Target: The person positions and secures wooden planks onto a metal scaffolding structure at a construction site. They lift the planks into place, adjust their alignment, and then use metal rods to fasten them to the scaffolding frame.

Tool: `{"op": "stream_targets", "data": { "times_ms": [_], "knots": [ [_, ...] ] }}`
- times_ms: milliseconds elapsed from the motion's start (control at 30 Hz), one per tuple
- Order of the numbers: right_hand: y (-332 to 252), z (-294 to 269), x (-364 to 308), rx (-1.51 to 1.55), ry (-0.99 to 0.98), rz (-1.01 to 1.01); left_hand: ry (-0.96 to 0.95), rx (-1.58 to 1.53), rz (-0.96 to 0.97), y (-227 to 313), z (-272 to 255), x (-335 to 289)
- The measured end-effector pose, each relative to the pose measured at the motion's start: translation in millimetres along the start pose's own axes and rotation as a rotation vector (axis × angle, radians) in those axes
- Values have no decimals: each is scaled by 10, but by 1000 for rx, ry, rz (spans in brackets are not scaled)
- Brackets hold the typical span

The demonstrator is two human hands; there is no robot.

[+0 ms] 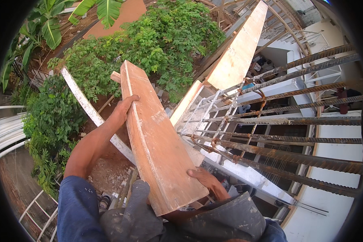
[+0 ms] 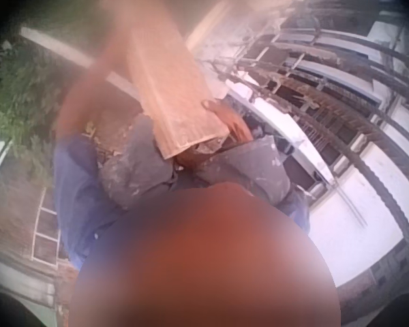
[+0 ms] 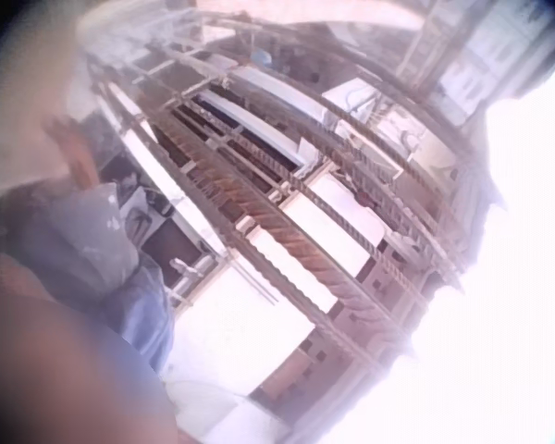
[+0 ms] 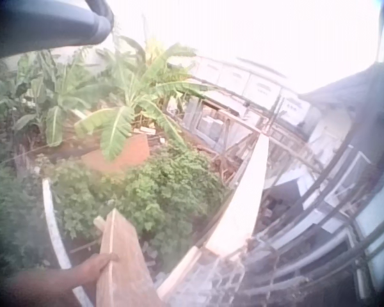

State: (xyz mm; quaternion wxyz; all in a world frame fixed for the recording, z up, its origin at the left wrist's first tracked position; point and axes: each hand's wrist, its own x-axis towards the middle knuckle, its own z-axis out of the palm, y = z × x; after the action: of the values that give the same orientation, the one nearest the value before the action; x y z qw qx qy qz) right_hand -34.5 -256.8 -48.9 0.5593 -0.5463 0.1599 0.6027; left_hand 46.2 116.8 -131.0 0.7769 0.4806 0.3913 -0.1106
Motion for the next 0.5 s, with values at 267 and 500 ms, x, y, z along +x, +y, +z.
{"op": "stream_targets", "data": {
  "times_ms": [267,500],
  "knots": [
    [234,-378,-247,-5,213,-356,65,70,-5,81,67,-116],
    [-305,-938,-1521,538,1032,-1246,-57,-62,43,472,-158,-103]
  ]
}}
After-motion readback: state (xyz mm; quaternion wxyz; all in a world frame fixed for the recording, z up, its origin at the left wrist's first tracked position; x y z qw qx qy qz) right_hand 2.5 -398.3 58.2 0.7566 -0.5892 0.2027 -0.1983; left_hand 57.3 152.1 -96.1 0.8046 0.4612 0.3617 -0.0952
